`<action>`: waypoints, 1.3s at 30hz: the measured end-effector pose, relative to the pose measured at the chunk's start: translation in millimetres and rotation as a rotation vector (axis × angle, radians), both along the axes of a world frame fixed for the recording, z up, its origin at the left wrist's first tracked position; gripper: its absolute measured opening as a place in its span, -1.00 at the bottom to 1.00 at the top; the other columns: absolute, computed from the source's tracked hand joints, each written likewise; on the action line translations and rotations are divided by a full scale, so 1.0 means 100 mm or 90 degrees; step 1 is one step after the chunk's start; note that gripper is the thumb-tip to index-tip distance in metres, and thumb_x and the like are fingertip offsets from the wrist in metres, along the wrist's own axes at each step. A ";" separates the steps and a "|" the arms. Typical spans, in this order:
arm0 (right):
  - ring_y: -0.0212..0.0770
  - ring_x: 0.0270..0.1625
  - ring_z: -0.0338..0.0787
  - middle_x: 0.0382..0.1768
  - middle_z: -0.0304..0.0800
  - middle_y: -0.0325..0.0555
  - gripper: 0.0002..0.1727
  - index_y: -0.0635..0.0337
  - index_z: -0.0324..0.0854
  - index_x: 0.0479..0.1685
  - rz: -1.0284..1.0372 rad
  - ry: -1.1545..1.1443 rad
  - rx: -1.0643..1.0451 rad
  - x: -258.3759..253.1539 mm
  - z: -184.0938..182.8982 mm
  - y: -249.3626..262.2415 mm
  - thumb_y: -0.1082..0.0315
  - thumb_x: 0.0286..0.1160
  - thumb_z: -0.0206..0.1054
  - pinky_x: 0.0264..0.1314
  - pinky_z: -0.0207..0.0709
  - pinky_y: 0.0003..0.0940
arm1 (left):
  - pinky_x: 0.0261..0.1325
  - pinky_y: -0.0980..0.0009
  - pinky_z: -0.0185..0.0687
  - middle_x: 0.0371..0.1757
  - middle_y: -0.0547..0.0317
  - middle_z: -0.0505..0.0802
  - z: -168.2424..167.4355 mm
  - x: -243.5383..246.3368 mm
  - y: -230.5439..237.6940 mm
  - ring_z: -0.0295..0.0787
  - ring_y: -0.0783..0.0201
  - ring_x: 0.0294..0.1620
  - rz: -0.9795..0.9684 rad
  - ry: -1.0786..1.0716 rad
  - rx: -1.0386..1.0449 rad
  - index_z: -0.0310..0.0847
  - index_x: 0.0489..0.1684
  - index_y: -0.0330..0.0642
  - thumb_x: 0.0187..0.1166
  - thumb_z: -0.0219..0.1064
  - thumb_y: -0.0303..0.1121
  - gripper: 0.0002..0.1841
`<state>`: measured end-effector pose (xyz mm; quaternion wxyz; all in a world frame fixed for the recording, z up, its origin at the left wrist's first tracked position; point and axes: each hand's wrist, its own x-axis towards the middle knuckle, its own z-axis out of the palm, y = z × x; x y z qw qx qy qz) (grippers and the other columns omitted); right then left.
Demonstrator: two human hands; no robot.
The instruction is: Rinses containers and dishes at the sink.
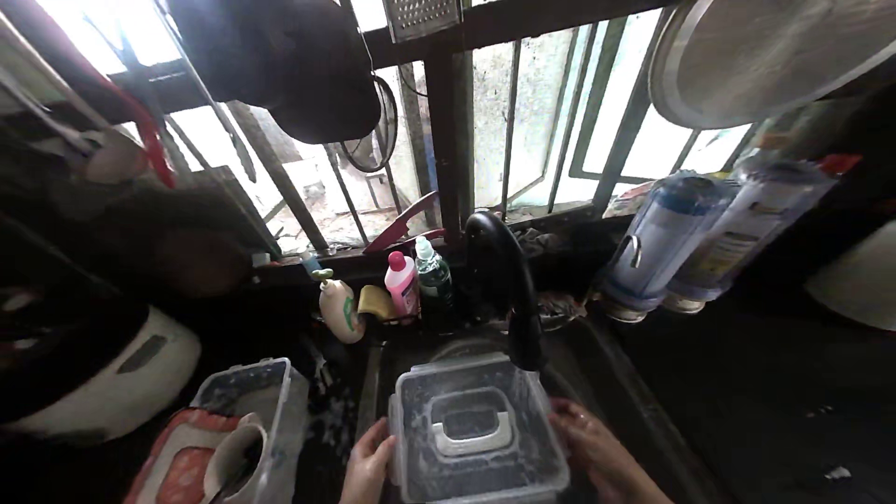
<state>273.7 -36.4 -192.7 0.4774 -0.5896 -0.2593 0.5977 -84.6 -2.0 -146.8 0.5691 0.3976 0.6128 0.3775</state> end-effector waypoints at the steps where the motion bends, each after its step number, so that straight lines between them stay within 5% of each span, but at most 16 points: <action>1: -0.22 -0.21 0.82 -0.09 0.79 -0.04 -0.60 0.25 0.46 0.41 -0.020 -0.022 0.017 0.07 0.12 0.01 0.40 0.63 0.31 -0.20 0.75 -0.24 | 0.19 0.05 0.73 0.28 -0.33 0.73 -0.11 0.10 0.02 0.78 0.01 0.13 -0.013 -0.002 -0.026 0.39 0.55 -0.50 0.68 0.21 -0.50 -0.53; 5: -0.25 -0.18 0.87 -0.10 0.82 -0.12 -0.58 0.26 0.43 0.38 -0.072 -0.094 0.105 0.47 0.63 -0.16 0.38 0.58 0.30 -0.17 0.83 -0.25 | 0.01 0.12 0.72 0.10 -0.23 0.79 -0.49 0.76 0.08 0.78 0.09 -0.08 -0.114 -0.041 -0.156 0.44 0.53 -0.41 0.74 0.20 -0.39 -0.56; 8: -0.35 -0.07 0.86 -0.01 0.80 -0.23 -0.48 0.23 0.41 0.40 -0.020 -0.220 0.151 0.73 0.99 -0.49 0.34 0.45 0.40 -0.05 0.81 -0.34 | -0.12 0.12 0.72 -0.02 -0.10 0.79 -0.66 1.35 0.09 0.76 0.11 -0.18 -0.133 -0.169 -0.298 0.39 0.50 -0.26 0.87 0.02 -0.10 -0.54; 11: -0.43 -0.02 0.78 0.03 0.75 -0.26 -0.49 0.24 0.44 0.39 0.113 -0.336 0.176 0.91 1.21 -0.88 0.32 0.49 0.44 0.05 0.72 -0.37 | 0.38 -0.33 0.45 0.55 -0.22 0.58 -0.74 1.72 0.15 0.54 -0.19 0.48 -0.178 -0.280 -0.380 0.22 0.73 -0.13 0.81 -0.37 0.29 -0.22; 13: -0.41 -0.01 0.79 0.02 0.81 -0.18 -0.60 0.32 0.57 0.29 0.176 -0.363 0.199 0.96 1.26 -1.10 0.39 0.51 0.44 0.12 0.71 -0.34 | 0.40 -0.37 0.43 0.64 -0.30 0.48 -0.77 1.87 0.21 0.46 -0.28 0.57 -0.190 -0.355 -0.378 0.11 0.80 -0.11 0.67 -0.58 0.45 -0.04; 14: -0.38 0.08 0.78 0.06 0.82 -0.11 -0.65 0.38 0.63 0.23 0.212 -0.371 0.233 0.99 1.24 -1.19 0.42 0.52 0.43 0.22 0.69 -0.33 | 0.32 -0.28 0.52 0.52 -0.33 0.58 -0.76 1.91 0.24 0.57 -0.24 0.44 -0.173 -0.396 -0.376 0.21 0.73 -0.18 0.66 -0.55 0.46 -0.02; 15: -0.31 0.19 0.77 0.12 0.81 -0.02 -0.69 0.41 0.67 0.16 0.247 -0.381 0.276 1.01 1.19 -1.25 0.41 0.55 0.42 0.35 0.64 -0.28 | 0.19 -0.14 0.65 0.30 -0.29 0.71 -0.75 1.92 0.26 0.70 -0.15 0.23 -0.145 -0.440 -0.367 0.33 0.60 -0.25 0.74 -0.41 0.37 -0.11; 17: -0.17 0.36 0.72 0.18 0.80 0.05 -0.77 0.36 0.71 0.07 0.262 -0.402 0.341 1.02 1.04 -1.32 0.40 0.57 0.41 0.53 0.54 -0.13 | -0.04 0.12 0.81 -0.08 -0.13 0.85 -0.72 1.87 0.32 0.85 0.04 -0.10 -0.098 -0.501 -0.309 0.52 0.29 -0.31 0.87 -0.13 -0.10 -0.54; 19: -0.13 0.50 0.61 0.35 0.71 0.11 -0.77 0.33 0.73 0.05 0.195 -0.406 0.345 0.99 0.86 -1.37 0.37 0.55 0.42 0.61 0.45 -0.11 | 0.01 0.16 0.80 0.06 -0.10 0.84 -0.65 1.71 0.32 0.85 0.09 -0.05 -0.096 -0.506 -0.224 0.40 0.48 -0.31 0.81 -0.10 -0.44 -0.62; 22: -0.25 0.55 0.55 0.59 0.47 0.01 -0.59 0.39 0.57 0.32 0.010 -0.275 0.204 0.90 0.45 -1.34 0.39 0.52 0.33 0.55 0.53 -0.27 | 0.11 0.03 0.80 0.52 -0.19 0.63 -0.50 1.44 0.32 0.79 -0.04 0.23 -0.071 -0.523 -0.093 0.07 0.75 -0.20 0.43 -0.05 -0.72 -0.27; 24: -0.15 0.43 0.66 0.50 0.55 0.09 -0.47 0.37 0.31 0.60 -0.099 -0.134 0.007 0.73 0.25 -1.21 0.37 0.68 0.13 0.42 0.61 -0.16 | 0.16 -0.06 0.79 0.64 -0.18 0.50 -0.36 1.28 0.31 0.73 -0.11 0.34 -0.073 -0.542 0.001 0.00 0.76 -0.19 0.24 0.08 -0.72 -0.14; 27: 0.06 0.47 0.66 0.53 0.53 0.18 -0.34 0.20 0.14 0.75 -0.113 0.103 -0.220 0.33 -0.08 -0.93 -0.07 0.88 -0.09 0.43 0.59 0.05 | 0.24 0.10 0.76 0.56 -0.08 0.59 -0.13 1.12 0.25 0.72 0.07 0.35 -0.141 -0.483 0.151 0.24 0.60 -0.30 0.11 0.29 -0.63 -0.19; 33: -0.02 0.37 0.72 0.39 0.67 0.09 -0.38 0.17 0.31 0.66 -0.066 0.195 -0.270 -0.33 -0.54 -0.48 -0.04 0.82 0.09 0.38 0.61 -0.03 | 0.64 0.04 0.52 0.73 -0.22 0.43 0.05 0.83 0.14 0.38 -0.08 0.73 -0.210 -0.275 0.376 0.52 0.43 -0.44 0.52 0.38 -0.55 -0.54; 36: 0.03 0.23 0.75 0.29 0.67 0.14 -0.36 0.12 0.26 0.69 -0.050 0.157 -0.267 -0.36 -0.48 -0.34 -0.07 0.80 0.12 0.24 0.66 0.04 | 0.58 -0.01 0.58 0.72 -0.17 0.46 0.05 0.69 0.13 0.44 -0.09 0.68 -0.163 -0.329 0.385 0.54 0.42 -0.32 0.46 0.44 -0.50 -0.51; 39: -0.01 -0.13 0.83 -0.03 0.77 0.12 -0.48 0.16 0.31 0.60 -0.041 0.078 -0.191 -0.22 -0.37 -0.28 0.09 0.81 0.16 -0.13 0.74 -0.01 | 0.39 -0.09 0.70 0.61 -0.08 0.59 -0.03 0.60 0.13 0.65 -0.09 0.49 -0.097 -0.411 0.322 0.34 0.58 -0.18 0.32 0.43 -0.48 -0.30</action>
